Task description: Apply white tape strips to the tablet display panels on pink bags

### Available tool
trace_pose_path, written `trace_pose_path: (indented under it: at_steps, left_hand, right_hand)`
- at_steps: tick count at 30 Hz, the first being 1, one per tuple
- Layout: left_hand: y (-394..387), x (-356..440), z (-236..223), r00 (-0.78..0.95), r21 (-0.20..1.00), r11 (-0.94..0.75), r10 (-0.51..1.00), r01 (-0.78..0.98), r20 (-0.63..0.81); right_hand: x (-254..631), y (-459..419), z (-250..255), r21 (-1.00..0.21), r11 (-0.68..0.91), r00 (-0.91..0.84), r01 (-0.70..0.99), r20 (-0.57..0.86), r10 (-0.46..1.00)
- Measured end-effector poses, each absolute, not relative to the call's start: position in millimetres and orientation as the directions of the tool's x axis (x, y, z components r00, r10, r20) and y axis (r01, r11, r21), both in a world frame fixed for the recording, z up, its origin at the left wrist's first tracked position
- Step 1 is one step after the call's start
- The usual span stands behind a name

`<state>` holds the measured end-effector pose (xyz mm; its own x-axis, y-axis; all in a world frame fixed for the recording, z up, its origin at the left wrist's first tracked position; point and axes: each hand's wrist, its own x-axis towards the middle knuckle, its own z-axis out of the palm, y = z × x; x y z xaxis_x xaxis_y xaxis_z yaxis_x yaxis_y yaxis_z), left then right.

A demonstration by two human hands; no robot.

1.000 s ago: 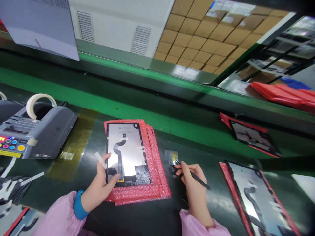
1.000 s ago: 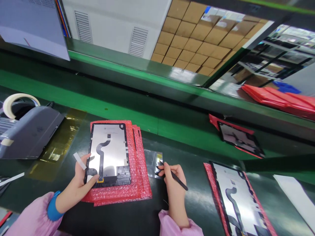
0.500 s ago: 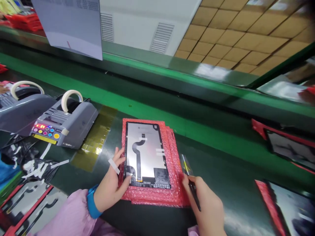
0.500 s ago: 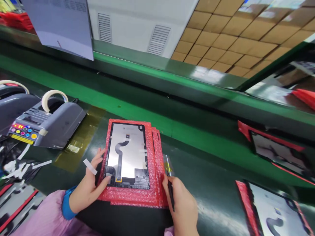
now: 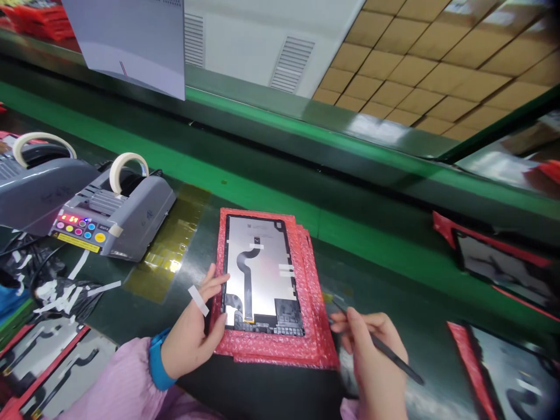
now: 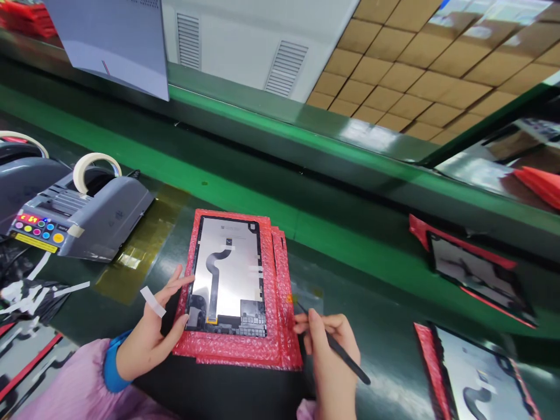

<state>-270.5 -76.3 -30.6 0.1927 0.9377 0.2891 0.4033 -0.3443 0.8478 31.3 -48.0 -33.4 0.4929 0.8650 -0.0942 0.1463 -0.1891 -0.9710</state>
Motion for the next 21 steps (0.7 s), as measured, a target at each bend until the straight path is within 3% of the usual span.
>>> trace_pose_path:
  at_steps: [2, 5, 10, 21]
  left_hand:
    - [-76, -271, -27, 0.224, 0.841, -0.367, 0.928, 0.398, 0.298]
    - [-75, -271, -23, 0.290, 0.816, -0.418, 0.902, 0.399, 0.320]
    - [-75, -270, -22, 0.346, 0.788, -0.465, 0.875, 0.404, 0.339]
    - [-73, -266, -36, 0.330, 0.770, -0.550, 0.828, 0.324, 0.453]
  right_hand:
    - [11, -57, -26, -0.987, -0.154, 0.407, -0.035, -0.155, 0.900]
    - [-21, -73, -21, -0.975, -0.183, 0.253, -0.125, -0.210, 0.944]
    - [-51, -90, -35, -0.974, -0.202, 0.107, -0.099, -0.212, 0.971]
    - [-61, -92, -40, -0.983, -0.180, 0.068, 0.016, -0.179, 0.981]
